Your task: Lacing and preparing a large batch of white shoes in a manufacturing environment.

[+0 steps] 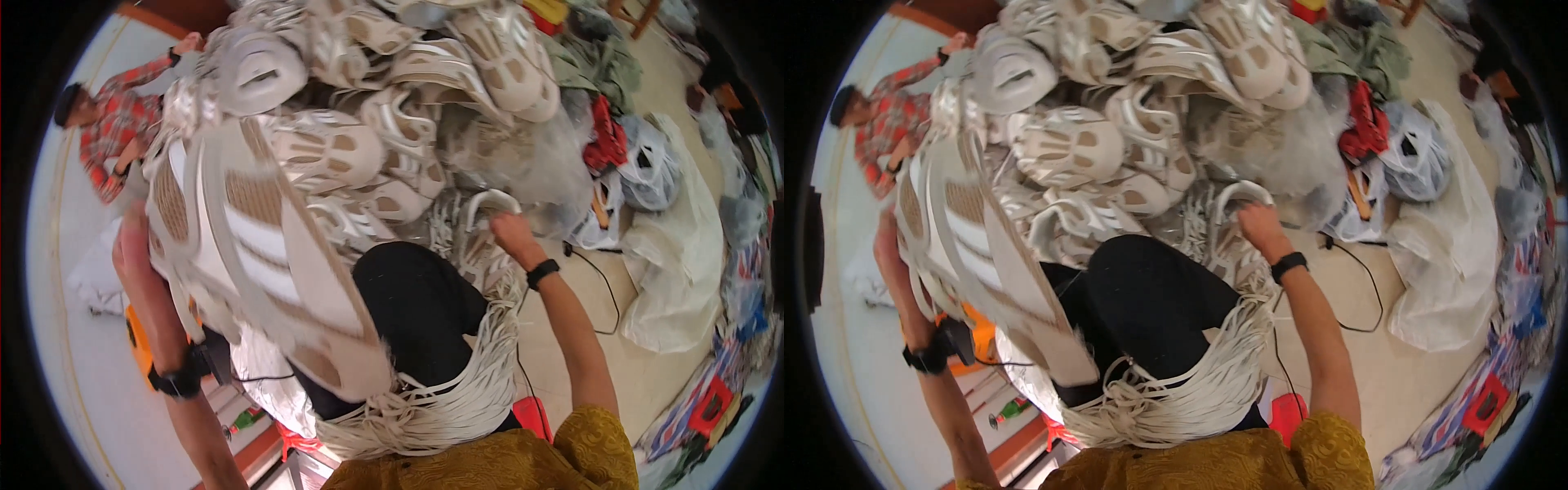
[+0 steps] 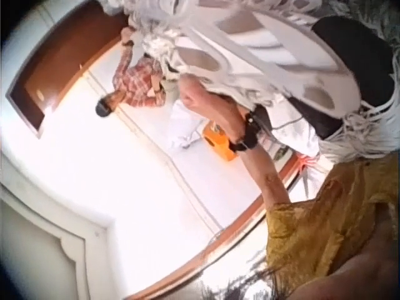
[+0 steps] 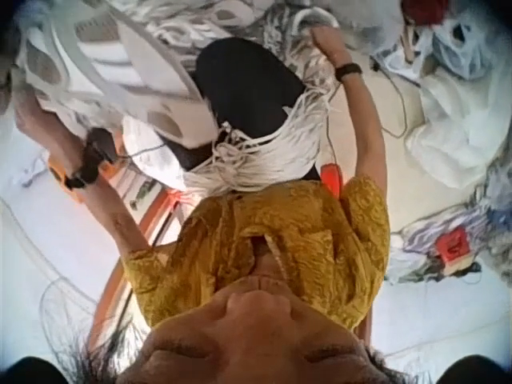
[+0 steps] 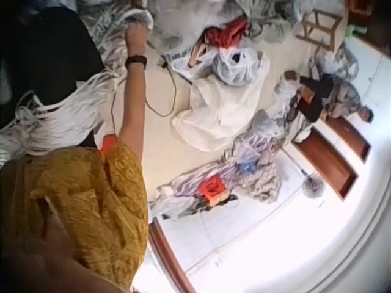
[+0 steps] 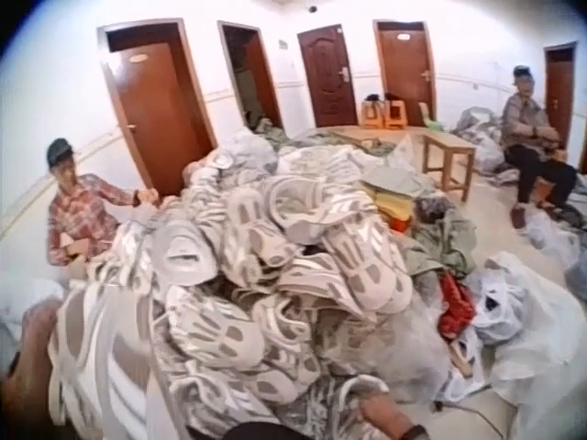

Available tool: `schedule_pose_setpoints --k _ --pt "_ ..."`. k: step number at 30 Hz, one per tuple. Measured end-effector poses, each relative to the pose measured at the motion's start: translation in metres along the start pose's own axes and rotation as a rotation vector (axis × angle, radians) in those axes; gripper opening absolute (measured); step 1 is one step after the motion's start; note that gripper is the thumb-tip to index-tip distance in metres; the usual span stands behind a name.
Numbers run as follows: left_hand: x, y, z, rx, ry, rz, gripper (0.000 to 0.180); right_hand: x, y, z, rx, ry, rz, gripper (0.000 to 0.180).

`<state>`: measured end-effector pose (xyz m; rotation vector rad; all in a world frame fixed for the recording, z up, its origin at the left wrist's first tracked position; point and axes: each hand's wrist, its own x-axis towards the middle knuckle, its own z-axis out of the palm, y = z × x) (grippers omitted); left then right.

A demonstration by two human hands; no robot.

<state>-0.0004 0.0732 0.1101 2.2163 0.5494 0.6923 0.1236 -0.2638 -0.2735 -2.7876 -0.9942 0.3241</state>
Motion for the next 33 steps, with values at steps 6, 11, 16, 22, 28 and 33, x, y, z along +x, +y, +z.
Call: schedule_pose_setpoints --k 6,11,16,22,28,33 --pt "0.018 -0.012 -0.072 0.180 0.109 0.197 0.031 0.026 -0.042 -0.090 0.276 0.123 -0.146 0.014" --pt "0.037 -0.057 -0.109 -0.761 0.107 -0.287 0.034 0.048 -0.112 -0.199 1.110 -0.110 -0.119 0.030" --pt "0.036 -0.095 -0.122 -0.975 -0.045 -0.259 0.033 0.092 -0.176 -0.216 0.344 -0.251 -0.513 0.032" --pt "0.031 -0.105 -0.125 -0.938 0.154 -0.221 0.035 0.113 -0.213 -0.142 0.131 -0.490 -0.324 0.045" --pt "0.032 -0.108 -0.126 -0.920 0.256 -0.211 0.035 0.088 -0.200 -0.066 1.093 -0.295 0.002 0.039" --pt "0.026 -0.123 -0.145 -1.038 0.233 -0.308 0.037 0.053 -0.246 -0.203 1.503 -0.524 0.230 0.035"
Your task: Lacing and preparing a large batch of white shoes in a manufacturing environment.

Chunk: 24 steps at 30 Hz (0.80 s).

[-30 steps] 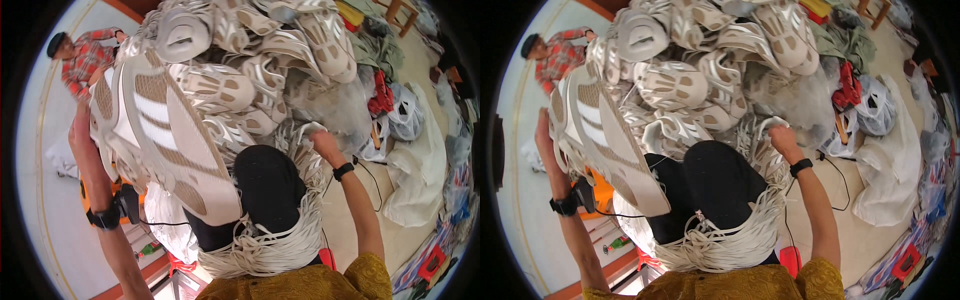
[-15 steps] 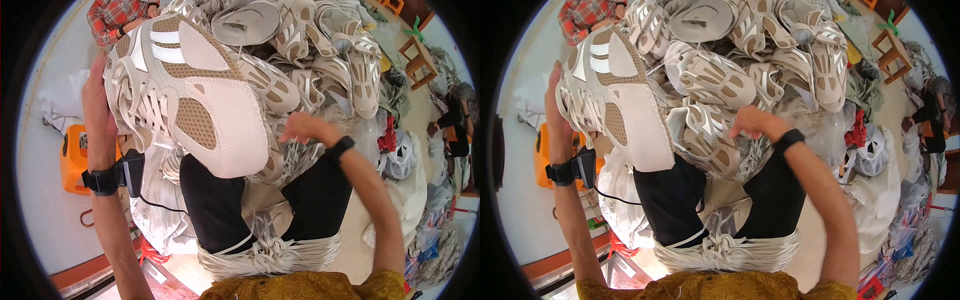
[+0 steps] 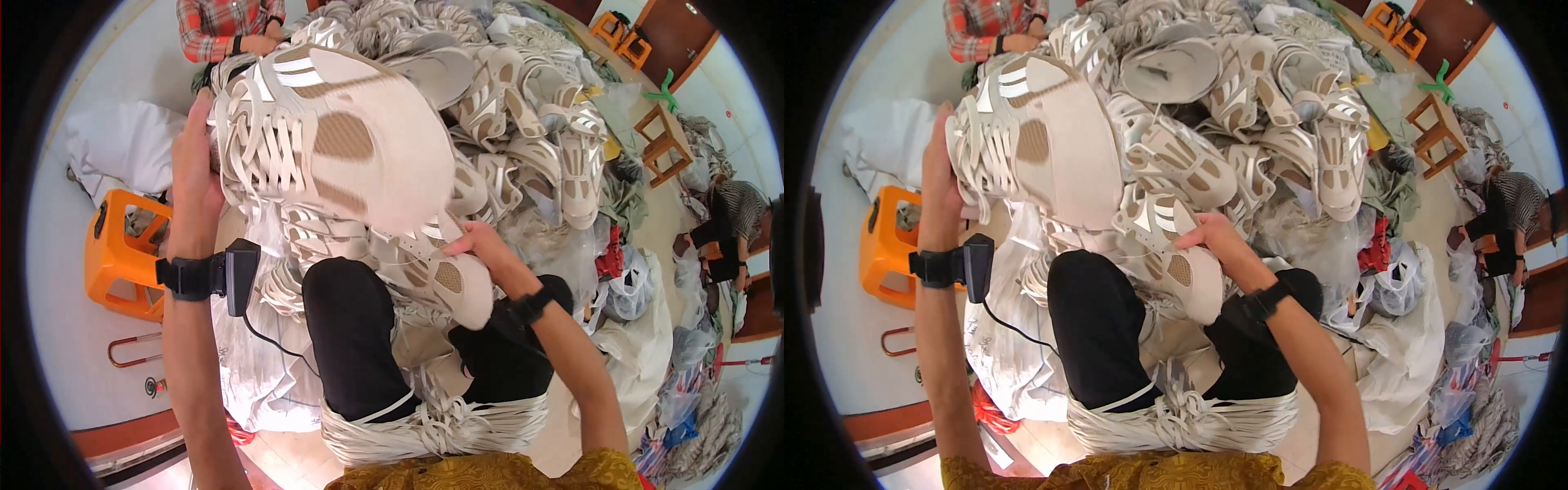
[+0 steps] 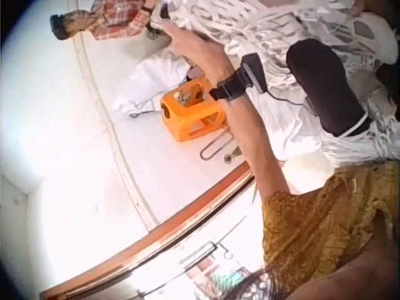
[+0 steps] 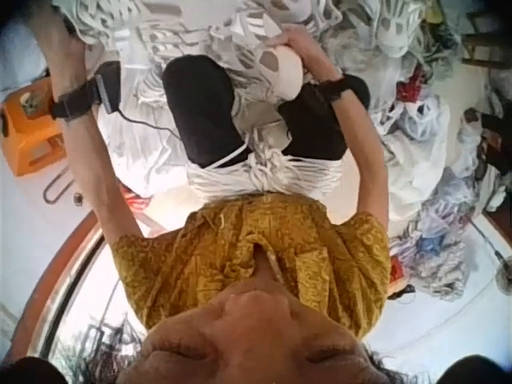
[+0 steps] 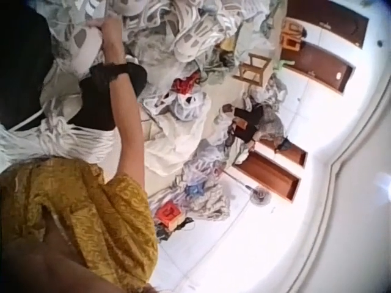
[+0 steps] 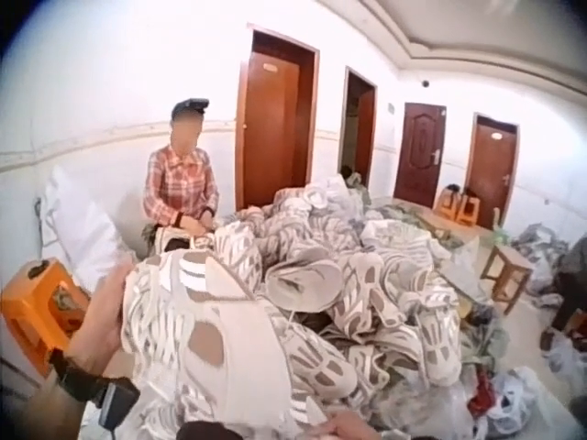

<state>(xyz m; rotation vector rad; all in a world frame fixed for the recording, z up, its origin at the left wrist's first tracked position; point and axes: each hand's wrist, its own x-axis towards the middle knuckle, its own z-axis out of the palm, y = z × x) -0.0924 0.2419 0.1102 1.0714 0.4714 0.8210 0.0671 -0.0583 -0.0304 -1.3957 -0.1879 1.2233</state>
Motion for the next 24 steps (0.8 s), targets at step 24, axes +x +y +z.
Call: schedule_pose_setpoints --k 24 --pt "0.025 -0.229 0.212 1.049 -0.086 0.223 0.036 -0.173 0.127 -0.037 0.586 -0.041 0.104 0.053"
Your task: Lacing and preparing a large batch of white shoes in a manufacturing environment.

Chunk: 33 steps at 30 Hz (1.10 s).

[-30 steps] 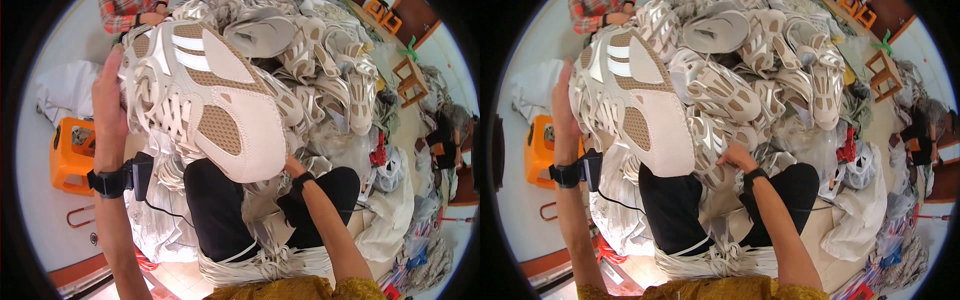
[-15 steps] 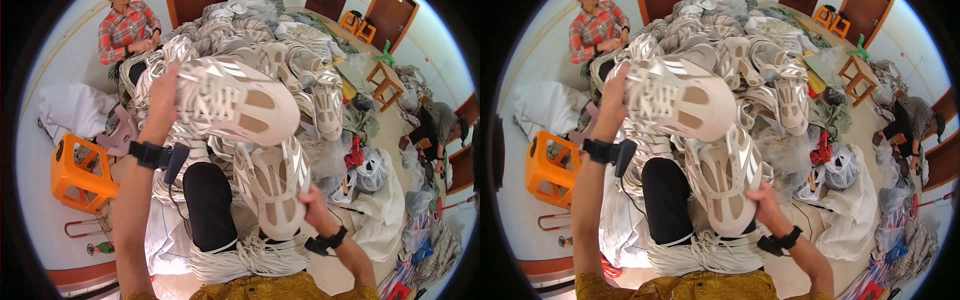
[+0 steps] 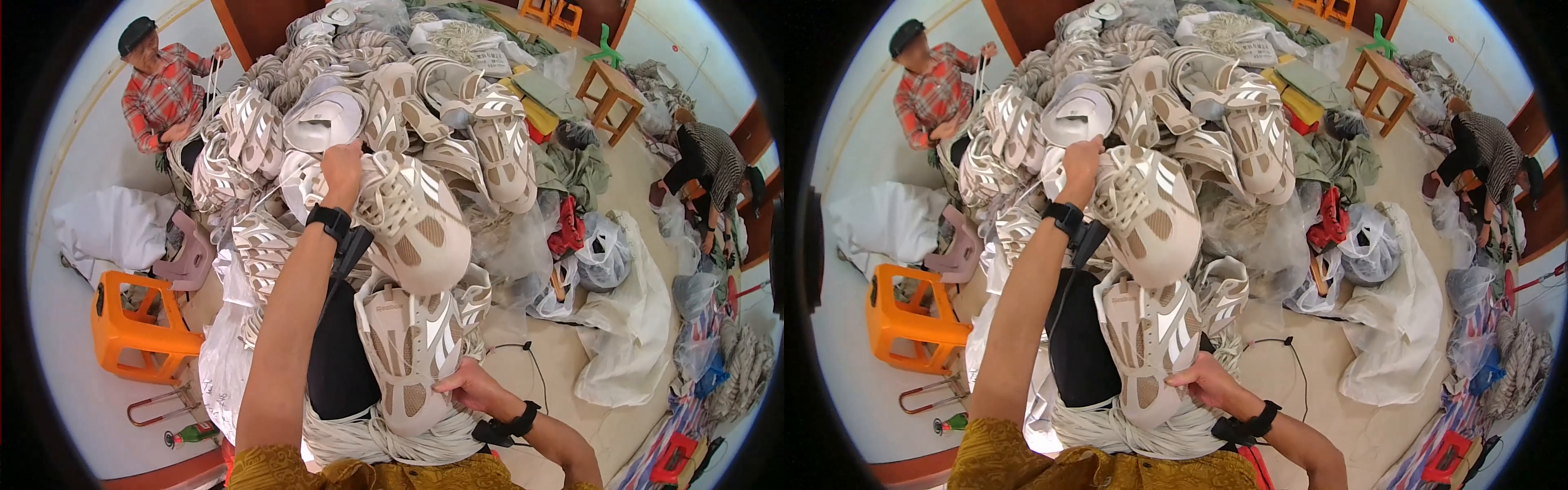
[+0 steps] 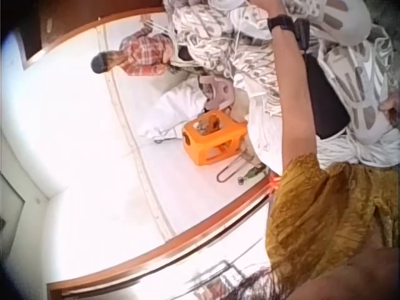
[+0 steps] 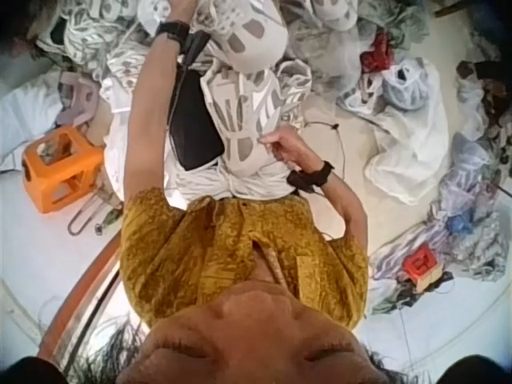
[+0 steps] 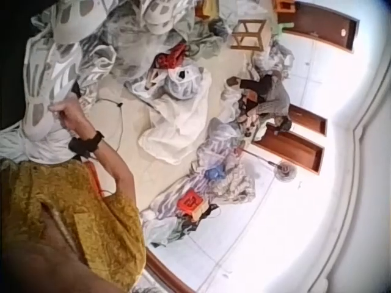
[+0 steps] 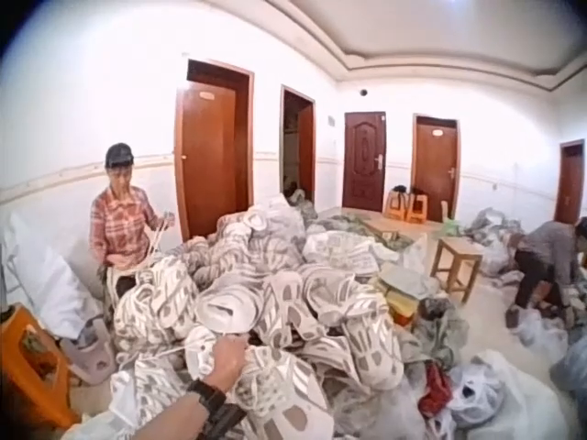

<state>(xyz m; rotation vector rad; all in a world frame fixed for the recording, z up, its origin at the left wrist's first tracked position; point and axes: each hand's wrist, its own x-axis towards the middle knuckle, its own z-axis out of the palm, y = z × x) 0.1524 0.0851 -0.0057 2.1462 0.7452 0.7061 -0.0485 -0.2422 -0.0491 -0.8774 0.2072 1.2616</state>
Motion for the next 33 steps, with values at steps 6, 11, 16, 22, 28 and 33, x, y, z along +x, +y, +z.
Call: schedule_pose_setpoints --k 6,11,16,22,28,33 --pt "0.039 -0.041 -0.021 -0.076 0.096 -0.245 0.037 0.007 -0.002 0.014 -0.042 -0.022 0.041 0.055" --pt "-0.028 -0.008 -0.035 0.268 -0.195 0.471 0.032 0.010 -0.008 0.007 -0.100 -0.032 0.017 0.057" --pt "-0.134 0.015 -0.081 0.181 -0.721 0.475 0.030 0.012 -0.016 0.002 -0.197 -0.019 0.099 0.048" --pt "-0.175 -0.020 -0.112 -0.028 -0.881 0.194 0.032 0.020 -0.045 -0.046 -0.575 0.058 0.129 0.032" --pt "-0.182 -0.034 -0.118 -0.288 -0.808 0.039 0.038 0.063 -0.113 0.016 -1.169 0.233 -0.750 0.031" --pt "-0.188 -0.043 -0.113 -0.490 -0.773 -0.099 0.036 0.135 -0.129 0.082 -1.924 0.074 -0.780 0.033"
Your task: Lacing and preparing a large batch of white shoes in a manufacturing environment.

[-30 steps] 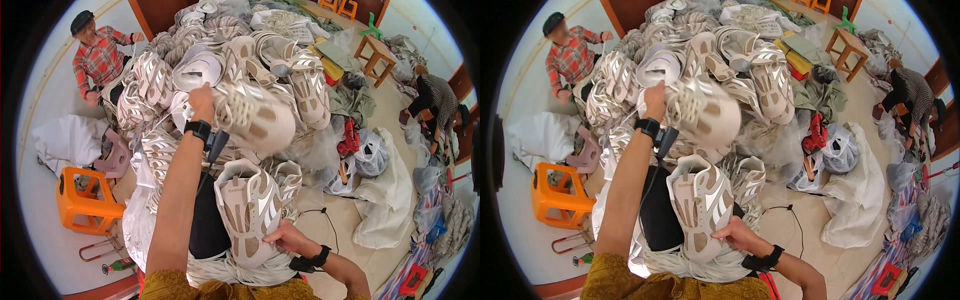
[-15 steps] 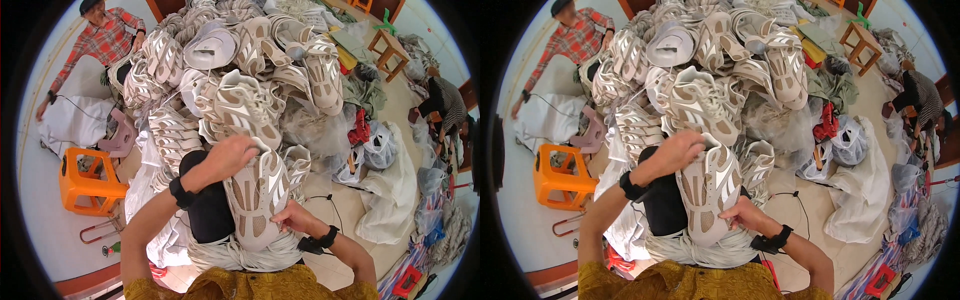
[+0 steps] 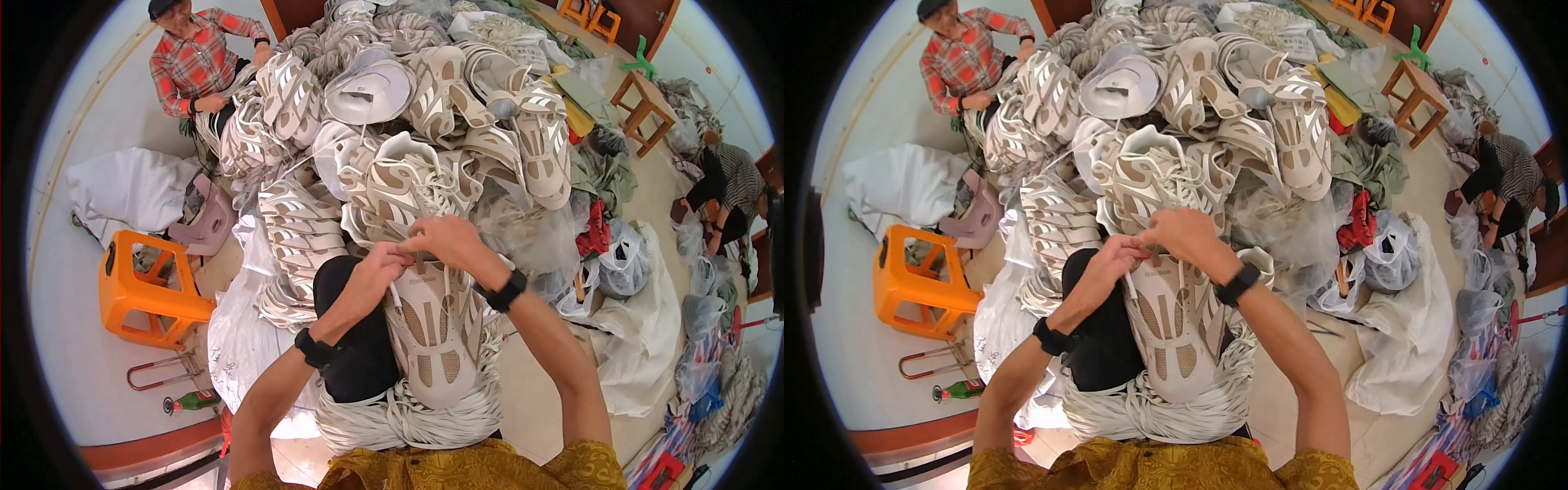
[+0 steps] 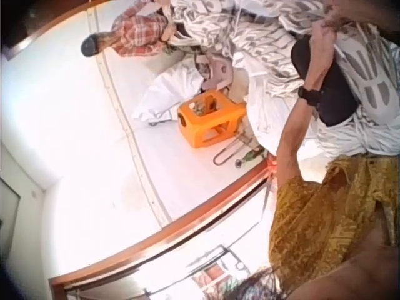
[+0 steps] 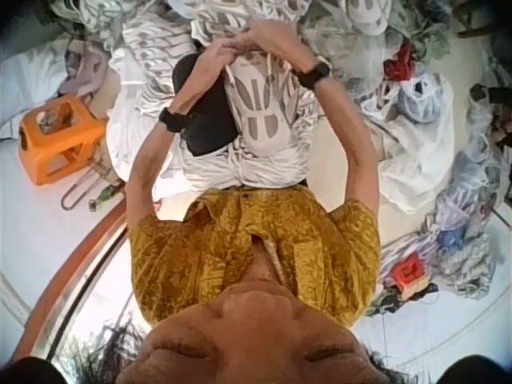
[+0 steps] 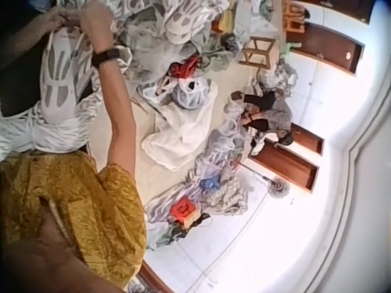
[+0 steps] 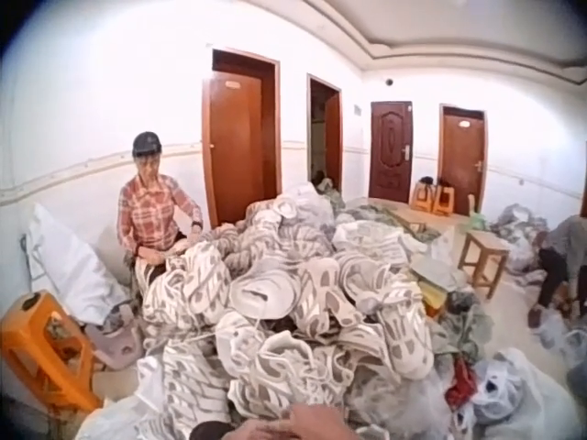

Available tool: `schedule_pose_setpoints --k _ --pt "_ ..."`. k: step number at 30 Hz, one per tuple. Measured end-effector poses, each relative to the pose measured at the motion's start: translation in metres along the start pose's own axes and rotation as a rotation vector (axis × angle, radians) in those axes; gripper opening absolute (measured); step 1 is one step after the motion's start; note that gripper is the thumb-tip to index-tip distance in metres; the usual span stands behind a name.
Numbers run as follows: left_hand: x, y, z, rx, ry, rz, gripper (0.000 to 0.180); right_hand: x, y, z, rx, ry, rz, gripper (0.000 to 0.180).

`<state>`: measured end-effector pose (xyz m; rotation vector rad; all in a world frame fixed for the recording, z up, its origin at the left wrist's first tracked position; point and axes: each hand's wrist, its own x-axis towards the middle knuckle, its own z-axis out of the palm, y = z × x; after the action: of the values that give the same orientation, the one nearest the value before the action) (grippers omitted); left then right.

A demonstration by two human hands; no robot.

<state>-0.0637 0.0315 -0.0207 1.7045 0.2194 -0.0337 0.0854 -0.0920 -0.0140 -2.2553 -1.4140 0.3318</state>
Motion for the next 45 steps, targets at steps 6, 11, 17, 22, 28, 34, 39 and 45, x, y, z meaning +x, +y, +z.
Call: schedule_pose_setpoints --k 6,11,17,22,28,34,39,45 --pt "-0.005 -0.004 -0.005 -0.300 0.199 -0.109 0.034 0.023 -0.023 0.020 -0.116 -0.258 0.087 0.031" --pt "-0.008 -0.006 0.003 0.199 0.324 -0.009 0.033 0.028 -0.010 0.039 0.417 -0.222 0.192 0.038" --pt "-0.020 -0.015 0.016 0.549 0.210 0.174 0.039 -0.012 0.020 0.019 1.803 0.062 0.392 0.038" --pt "-0.017 -0.014 0.015 0.634 0.070 0.208 0.044 -0.059 0.072 -0.018 2.123 0.254 0.054 0.039" --pt "-0.004 -0.016 0.010 0.693 0.032 0.283 0.044 -0.097 0.093 0.017 0.331 0.183 0.380 0.032" --pt "-0.022 0.002 0.017 0.868 0.115 0.343 0.047 -0.196 0.043 0.026 0.896 -0.210 0.402 0.013" --pt "-0.050 0.022 0.038 0.877 0.017 0.492 0.041 -0.236 0.005 0.047 0.576 -0.148 0.160 0.011" --pt "-0.097 0.019 0.066 0.644 -0.249 0.349 0.023 -0.245 -0.004 0.027 0.377 0.044 0.015 0.010"
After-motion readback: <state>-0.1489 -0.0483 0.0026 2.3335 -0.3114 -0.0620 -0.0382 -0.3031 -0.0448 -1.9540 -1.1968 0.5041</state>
